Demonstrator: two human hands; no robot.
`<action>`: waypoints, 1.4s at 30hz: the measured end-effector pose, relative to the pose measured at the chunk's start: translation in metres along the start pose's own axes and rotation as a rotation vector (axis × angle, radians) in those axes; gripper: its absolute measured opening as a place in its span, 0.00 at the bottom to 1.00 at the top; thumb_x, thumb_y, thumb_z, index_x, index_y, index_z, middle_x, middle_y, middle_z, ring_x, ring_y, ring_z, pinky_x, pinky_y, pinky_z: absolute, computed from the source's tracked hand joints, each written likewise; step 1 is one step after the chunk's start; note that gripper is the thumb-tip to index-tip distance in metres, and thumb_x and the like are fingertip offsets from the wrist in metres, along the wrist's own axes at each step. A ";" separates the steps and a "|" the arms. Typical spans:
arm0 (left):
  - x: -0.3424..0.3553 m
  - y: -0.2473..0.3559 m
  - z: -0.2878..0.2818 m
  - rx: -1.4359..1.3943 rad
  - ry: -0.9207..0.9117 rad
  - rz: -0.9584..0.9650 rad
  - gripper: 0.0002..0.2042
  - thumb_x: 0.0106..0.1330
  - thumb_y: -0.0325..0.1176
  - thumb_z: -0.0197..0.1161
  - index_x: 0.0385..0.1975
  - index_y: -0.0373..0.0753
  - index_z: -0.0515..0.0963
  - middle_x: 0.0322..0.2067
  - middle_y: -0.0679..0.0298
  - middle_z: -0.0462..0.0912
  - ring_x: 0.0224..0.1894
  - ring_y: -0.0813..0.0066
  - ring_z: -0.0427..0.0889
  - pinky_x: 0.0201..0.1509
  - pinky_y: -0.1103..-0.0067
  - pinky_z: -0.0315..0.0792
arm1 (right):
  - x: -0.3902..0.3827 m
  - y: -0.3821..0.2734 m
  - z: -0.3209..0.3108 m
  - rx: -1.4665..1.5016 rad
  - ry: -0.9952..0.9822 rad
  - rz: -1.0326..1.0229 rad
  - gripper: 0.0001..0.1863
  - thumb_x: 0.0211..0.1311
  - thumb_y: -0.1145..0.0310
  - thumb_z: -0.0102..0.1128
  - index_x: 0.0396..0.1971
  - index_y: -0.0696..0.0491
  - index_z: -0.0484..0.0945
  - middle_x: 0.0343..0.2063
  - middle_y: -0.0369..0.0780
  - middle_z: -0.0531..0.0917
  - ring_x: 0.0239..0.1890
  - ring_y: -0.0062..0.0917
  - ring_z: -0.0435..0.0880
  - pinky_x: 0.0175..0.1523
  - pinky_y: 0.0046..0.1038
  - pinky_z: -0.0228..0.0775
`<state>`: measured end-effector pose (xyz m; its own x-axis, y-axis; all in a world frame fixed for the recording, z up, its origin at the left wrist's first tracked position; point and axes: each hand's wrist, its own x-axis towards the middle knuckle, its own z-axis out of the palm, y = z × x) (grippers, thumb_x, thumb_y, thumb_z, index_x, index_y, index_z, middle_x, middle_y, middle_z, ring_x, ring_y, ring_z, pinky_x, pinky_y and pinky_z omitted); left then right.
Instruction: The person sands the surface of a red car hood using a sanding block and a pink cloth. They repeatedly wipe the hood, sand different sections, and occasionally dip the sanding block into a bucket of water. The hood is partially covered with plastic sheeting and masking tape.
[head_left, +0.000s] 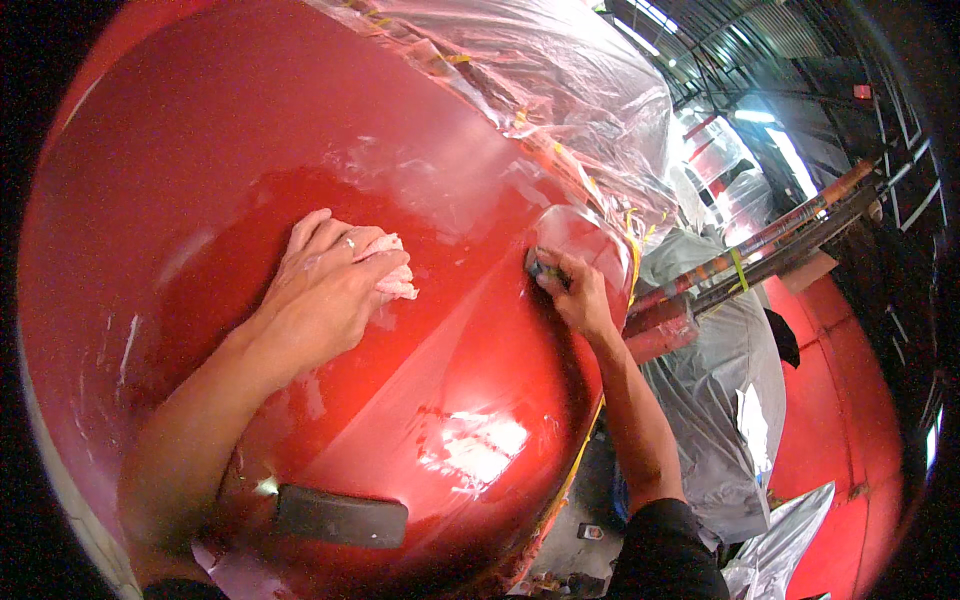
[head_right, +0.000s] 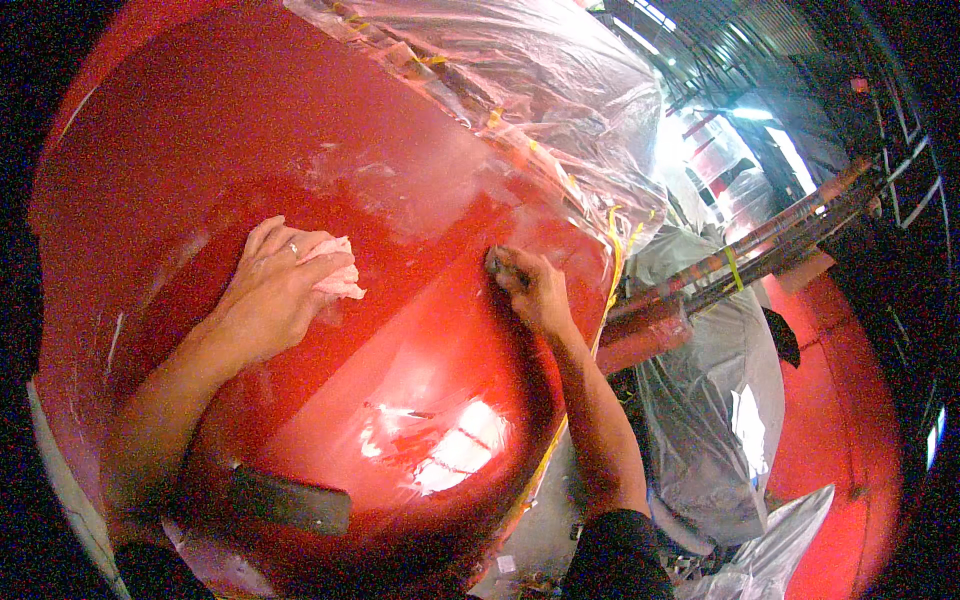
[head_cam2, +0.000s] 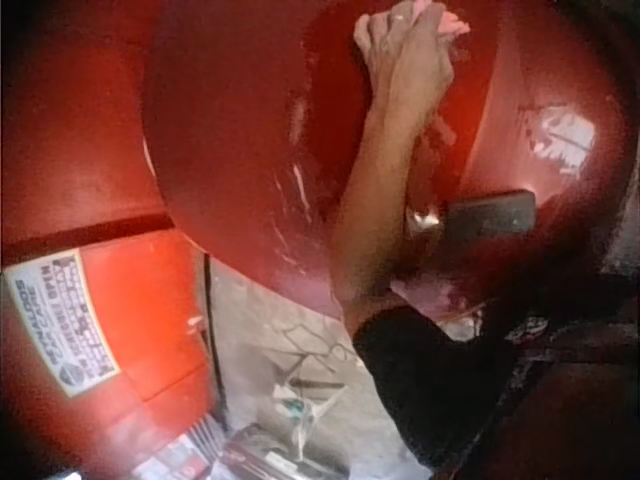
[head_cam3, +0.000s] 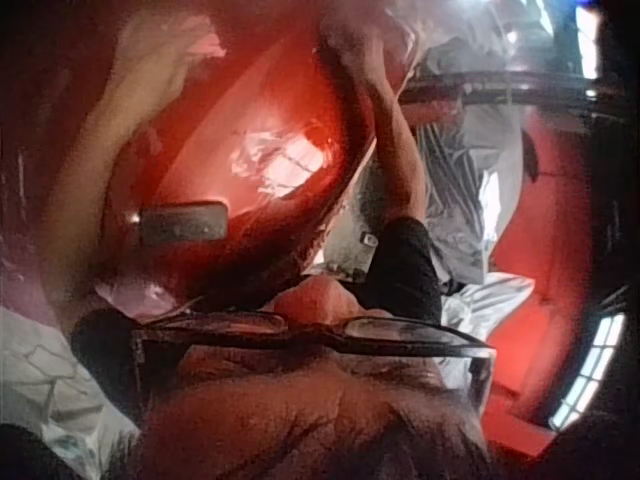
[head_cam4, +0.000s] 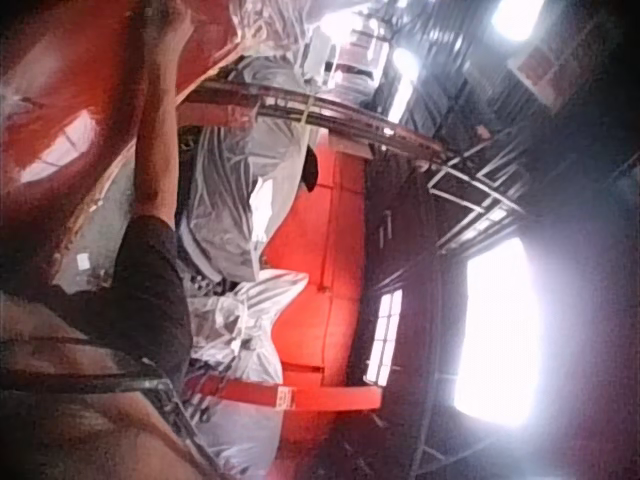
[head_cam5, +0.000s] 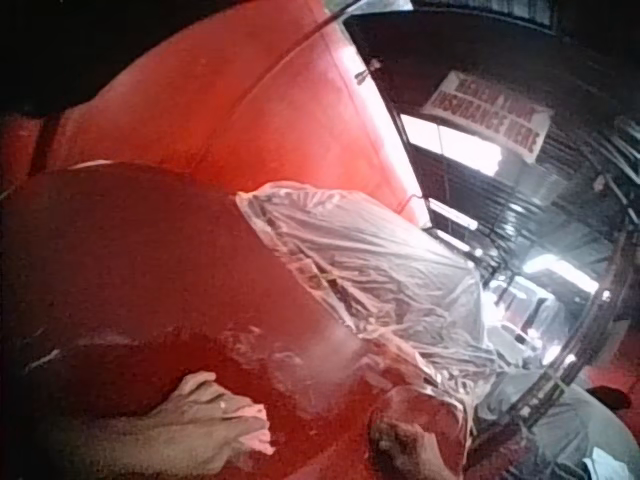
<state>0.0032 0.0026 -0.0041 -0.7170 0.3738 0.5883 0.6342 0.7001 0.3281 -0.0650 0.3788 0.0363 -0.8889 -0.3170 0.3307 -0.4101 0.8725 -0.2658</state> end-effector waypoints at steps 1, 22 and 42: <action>-0.001 -0.001 0.001 0.013 0.009 0.001 0.17 0.66 0.34 0.64 0.55 0.43 0.79 0.56 0.57 0.79 0.60 0.56 0.74 0.73 0.54 0.54 | -0.004 -0.003 0.000 0.001 -0.017 -0.011 0.21 0.60 0.72 0.66 0.54 0.50 0.82 0.51 0.45 0.85 0.53 0.40 0.84 0.61 0.36 0.73; 0.000 0.001 0.001 -0.017 0.022 0.032 0.16 0.66 0.31 0.62 0.54 0.43 0.79 0.55 0.59 0.79 0.59 0.58 0.74 0.71 0.54 0.56 | 0.001 -0.002 0.010 -0.104 0.163 -0.113 0.18 0.60 0.68 0.67 0.51 0.53 0.84 0.43 0.49 0.87 0.46 0.44 0.86 0.54 0.38 0.76; -0.005 -0.003 0.007 -0.036 0.040 0.022 0.17 0.65 0.33 0.62 0.54 0.43 0.79 0.55 0.59 0.80 0.61 0.58 0.74 0.71 0.55 0.56 | 0.003 0.007 0.016 -0.150 0.141 -0.072 0.18 0.61 0.67 0.68 0.51 0.51 0.85 0.48 0.47 0.86 0.49 0.41 0.86 0.56 0.36 0.77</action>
<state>0.0027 0.0033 -0.0131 -0.6912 0.3633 0.6247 0.6599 0.6698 0.3405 -0.0740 0.3782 0.0207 -0.8164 -0.3348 0.4705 -0.4275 0.8982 -0.1025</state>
